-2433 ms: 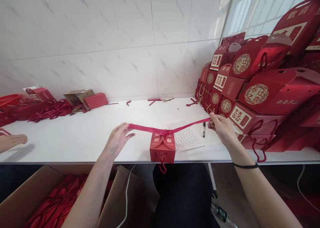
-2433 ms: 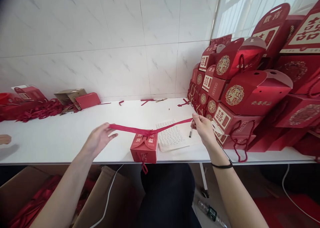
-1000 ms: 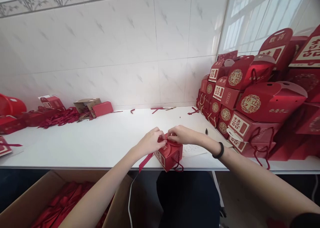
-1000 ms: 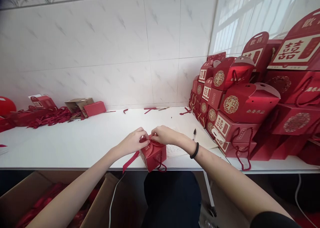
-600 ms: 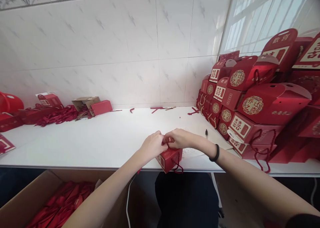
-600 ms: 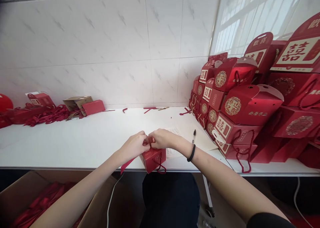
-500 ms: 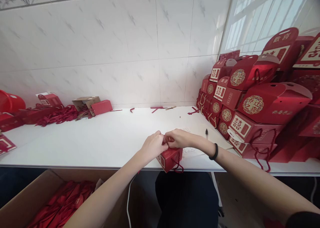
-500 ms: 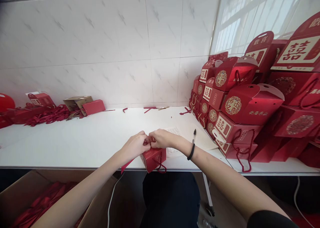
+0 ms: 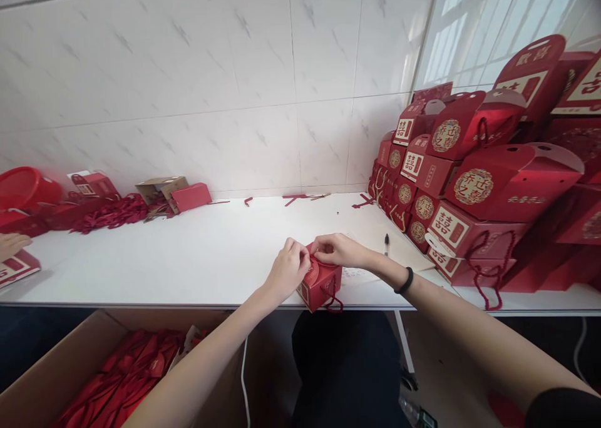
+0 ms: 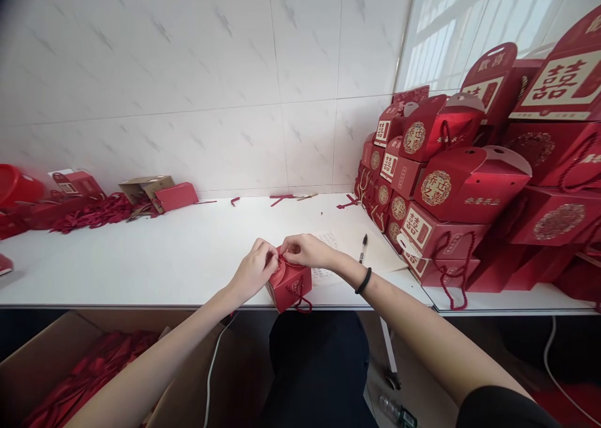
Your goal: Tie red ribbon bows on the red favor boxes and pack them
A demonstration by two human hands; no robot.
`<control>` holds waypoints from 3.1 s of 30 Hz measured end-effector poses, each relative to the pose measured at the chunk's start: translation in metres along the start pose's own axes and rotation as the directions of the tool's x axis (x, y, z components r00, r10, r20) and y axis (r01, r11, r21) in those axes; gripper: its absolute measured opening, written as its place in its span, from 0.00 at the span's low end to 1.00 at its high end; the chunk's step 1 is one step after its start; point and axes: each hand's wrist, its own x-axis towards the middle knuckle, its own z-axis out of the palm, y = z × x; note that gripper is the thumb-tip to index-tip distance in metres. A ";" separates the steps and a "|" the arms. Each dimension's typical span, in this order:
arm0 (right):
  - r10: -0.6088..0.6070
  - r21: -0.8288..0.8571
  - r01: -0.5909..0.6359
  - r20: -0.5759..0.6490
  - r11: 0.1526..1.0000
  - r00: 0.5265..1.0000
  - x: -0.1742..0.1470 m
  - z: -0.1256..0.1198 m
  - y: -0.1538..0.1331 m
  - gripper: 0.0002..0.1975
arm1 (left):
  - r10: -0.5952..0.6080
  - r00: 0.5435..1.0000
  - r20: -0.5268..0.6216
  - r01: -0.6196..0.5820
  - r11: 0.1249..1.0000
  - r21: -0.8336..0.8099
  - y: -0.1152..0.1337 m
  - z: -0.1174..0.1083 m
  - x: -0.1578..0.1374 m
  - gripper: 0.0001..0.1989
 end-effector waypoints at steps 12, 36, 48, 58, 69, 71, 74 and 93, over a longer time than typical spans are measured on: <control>0.060 -0.203 -0.071 -0.059 0.977 0.996 0.002 0.007 -0.005 0.05 | 0.003 0.998 0.061 -0.002 1.000 -0.028 0.002 -0.005 0.003 0.05; 0.084 0.227 -0.081 -0.004 0.971 0.996 -0.001 0.010 0.004 0.05 | 0.036 0.948 0.317 -0.025 0.999 -0.040 0.003 -0.019 0.014 0.05; 0.074 0.240 -0.060 -0.053 0.969 0.996 -0.002 0.011 0.004 0.07 | 0.066 0.997 -0.046 -0.071 0.990 -0.119 -0.006 0.001 0.003 0.03; 0.123 0.257 -0.090 -0.116 0.962 0.986 -0.002 0.015 0.008 0.06 | 0.055 0.998 0.007 -0.053 0.980 -0.191 -0.006 -0.001 0.006 0.04; 0.039 0.333 -0.043 0.018 0.942 0.999 -0.005 0.010 0.005 0.05 | -0.042 0.996 0.075 0.028 0.982 0.187 0.012 -0.009 0.017 0.03; 0.034 0.335 -0.034 0.006 0.942 0.999 -0.002 0.009 0.006 0.05 | -0.011 1.000 -0.002 0.011 0.969 0.248 0.013 -0.005 0.017 0.03; 0.027 0.352 -0.027 0.005 0.936 1.000 0.000 0.010 0.005 0.05 | 0.030 0.995 -0.090 -0.007 0.969 0.246 0.010 -0.001 0.018 0.05; 0.478 0.898 0.157 -0.359 0.411 0.801 -0.039 -0.001 0.013 0.22 | -0.578 0.806 0.124 0.430 0.428 -0.795 -0.086 -0.061 -0.008 0.19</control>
